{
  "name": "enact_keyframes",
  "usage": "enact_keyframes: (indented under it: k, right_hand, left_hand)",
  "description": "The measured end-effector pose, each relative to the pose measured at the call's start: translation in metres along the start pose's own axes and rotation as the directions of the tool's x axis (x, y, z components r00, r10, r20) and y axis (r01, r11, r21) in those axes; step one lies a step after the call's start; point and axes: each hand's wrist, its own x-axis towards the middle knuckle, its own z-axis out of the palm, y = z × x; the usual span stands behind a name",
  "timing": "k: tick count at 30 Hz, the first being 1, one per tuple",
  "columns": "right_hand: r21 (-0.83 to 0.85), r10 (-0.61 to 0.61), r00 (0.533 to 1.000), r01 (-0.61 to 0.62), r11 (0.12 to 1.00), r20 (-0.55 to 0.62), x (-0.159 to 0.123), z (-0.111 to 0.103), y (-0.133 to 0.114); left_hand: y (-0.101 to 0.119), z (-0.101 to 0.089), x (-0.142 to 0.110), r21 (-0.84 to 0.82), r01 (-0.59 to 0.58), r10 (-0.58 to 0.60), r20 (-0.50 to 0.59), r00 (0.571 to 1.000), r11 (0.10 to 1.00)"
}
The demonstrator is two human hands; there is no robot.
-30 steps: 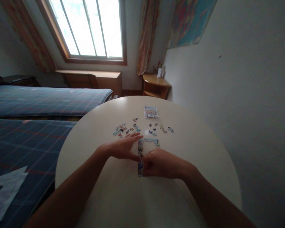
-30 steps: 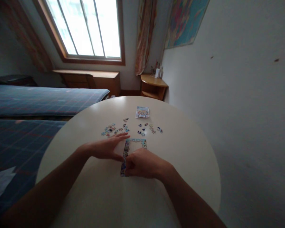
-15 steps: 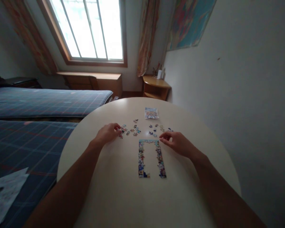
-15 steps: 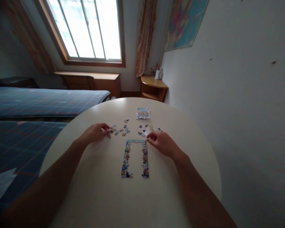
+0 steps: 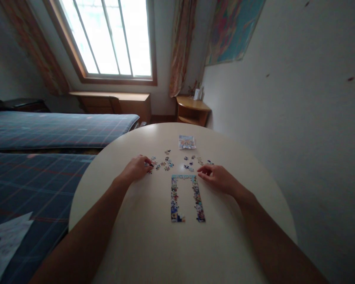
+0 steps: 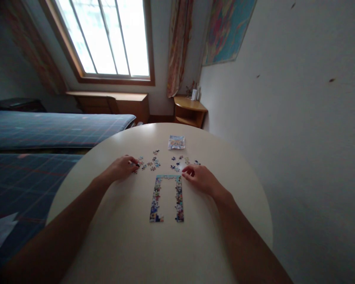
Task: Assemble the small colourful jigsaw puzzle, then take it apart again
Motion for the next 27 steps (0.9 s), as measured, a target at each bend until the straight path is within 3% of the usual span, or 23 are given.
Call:
enact_keyframes:
  k: [17, 27]
  right_hand:
    - [0.017, -0.029, 1.0, 0.029, 0.999, 0.003, -0.001, 0.001, -0.001]
    - [0.007, -0.052, 0.998, 0.052, 0.999, 0.025, -0.003, 0.003, -0.016]
  left_hand:
    - [0.006, -0.006, -0.002, -0.037, -0.077, 0.079, 0.039, 0.996, 0.996]
    - [0.014, -0.008, -0.005, -0.135, -0.095, 0.103, 0.051, 0.993, 0.986]
